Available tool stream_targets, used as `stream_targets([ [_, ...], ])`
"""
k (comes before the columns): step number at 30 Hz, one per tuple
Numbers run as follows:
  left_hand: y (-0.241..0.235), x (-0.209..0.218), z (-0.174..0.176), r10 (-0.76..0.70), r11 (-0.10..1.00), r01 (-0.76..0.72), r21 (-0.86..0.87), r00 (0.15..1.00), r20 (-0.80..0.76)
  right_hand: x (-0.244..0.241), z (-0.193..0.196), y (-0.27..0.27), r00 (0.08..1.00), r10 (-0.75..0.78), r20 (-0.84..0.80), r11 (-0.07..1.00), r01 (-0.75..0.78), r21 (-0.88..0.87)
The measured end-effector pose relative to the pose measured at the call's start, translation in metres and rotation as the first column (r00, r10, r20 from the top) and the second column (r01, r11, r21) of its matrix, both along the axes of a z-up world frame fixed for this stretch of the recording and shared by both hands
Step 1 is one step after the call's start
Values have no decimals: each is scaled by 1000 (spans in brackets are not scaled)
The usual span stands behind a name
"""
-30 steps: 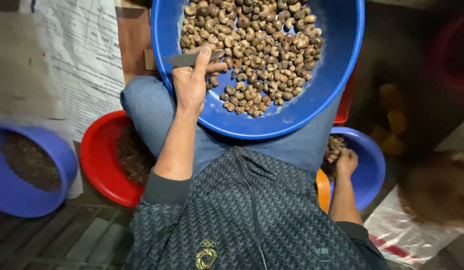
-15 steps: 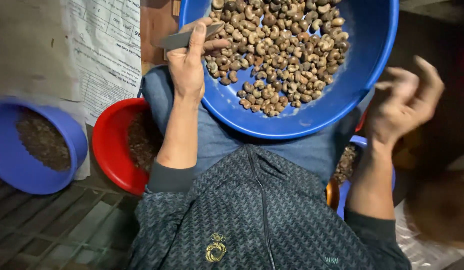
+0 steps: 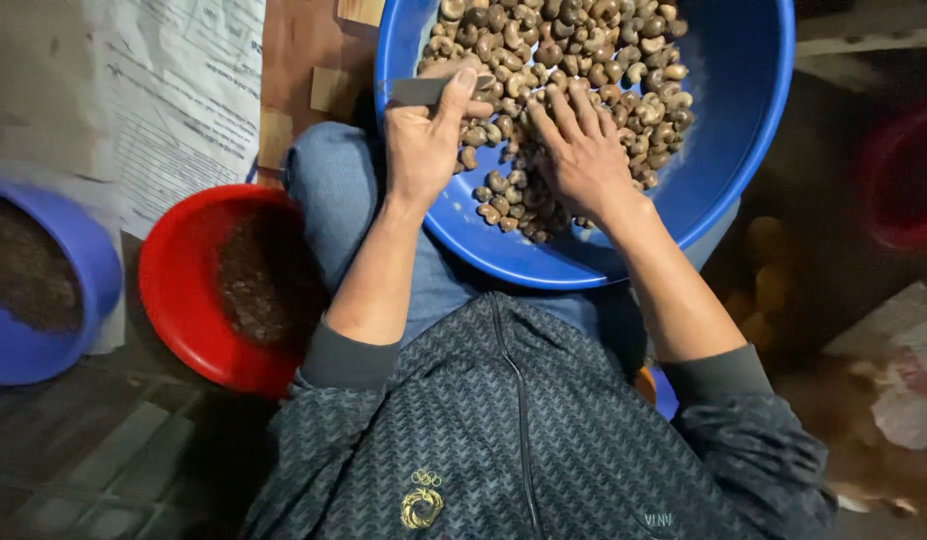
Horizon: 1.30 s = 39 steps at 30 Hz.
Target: The person sits on the floor and uses a small knife to peel the outer skin off nuts. They pick up a nut from a large blue basin, scrape the skin with the knife, and drop the peeled nut into a smaller blue basin to the right.
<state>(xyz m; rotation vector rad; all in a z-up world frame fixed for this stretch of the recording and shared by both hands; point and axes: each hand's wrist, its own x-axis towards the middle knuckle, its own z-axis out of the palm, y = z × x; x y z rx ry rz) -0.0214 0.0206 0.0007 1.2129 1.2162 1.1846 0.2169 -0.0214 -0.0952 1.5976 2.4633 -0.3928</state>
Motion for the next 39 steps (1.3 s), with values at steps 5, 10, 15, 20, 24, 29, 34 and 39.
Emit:
stream_targets([
  [5, -2, 4, 4, -19, 999, 21, -38, 999, 48, 23, 10, -22, 998, -37, 49, 990, 43, -134],
  [10, -3, 7, 8, -35, 999, 34, 18, 998, 58, 31, 36, -41, 997, -68, 20, 996, 69, -55],
  [15, -3, 10, 0, -76, 997, 76, 26, 997, 24, 6, 61, -22, 994, -51, -94, 994, 60, 95],
  [20, -3, 10, -7, -76, 994, 83, -67, 991, 111, -43, 63, 0, 957, -19, -291, 969, 89, 232],
  [24, -5, 9, -11, -81, 997, 82, -1, 987, 139, -77, 27, 2, 940, 41, -337, 976, 35, 214],
  [29, -5, 9, -13, -61, 997, 63, -34, 996, 63, -87, -17, 1, 991, 10, -135, 962, 27, 271],
  [34, -5, 12, -11, -84, 996, 85, -22, 996, 27, -87, -25, 0, 989, 64, -132, 911, -3, 413],
  [39, -5, 12, -11, -77, 992, 80, -93, 996, 39, -89, -27, -4, 978, 86, -189, 954, -27, 298],
])
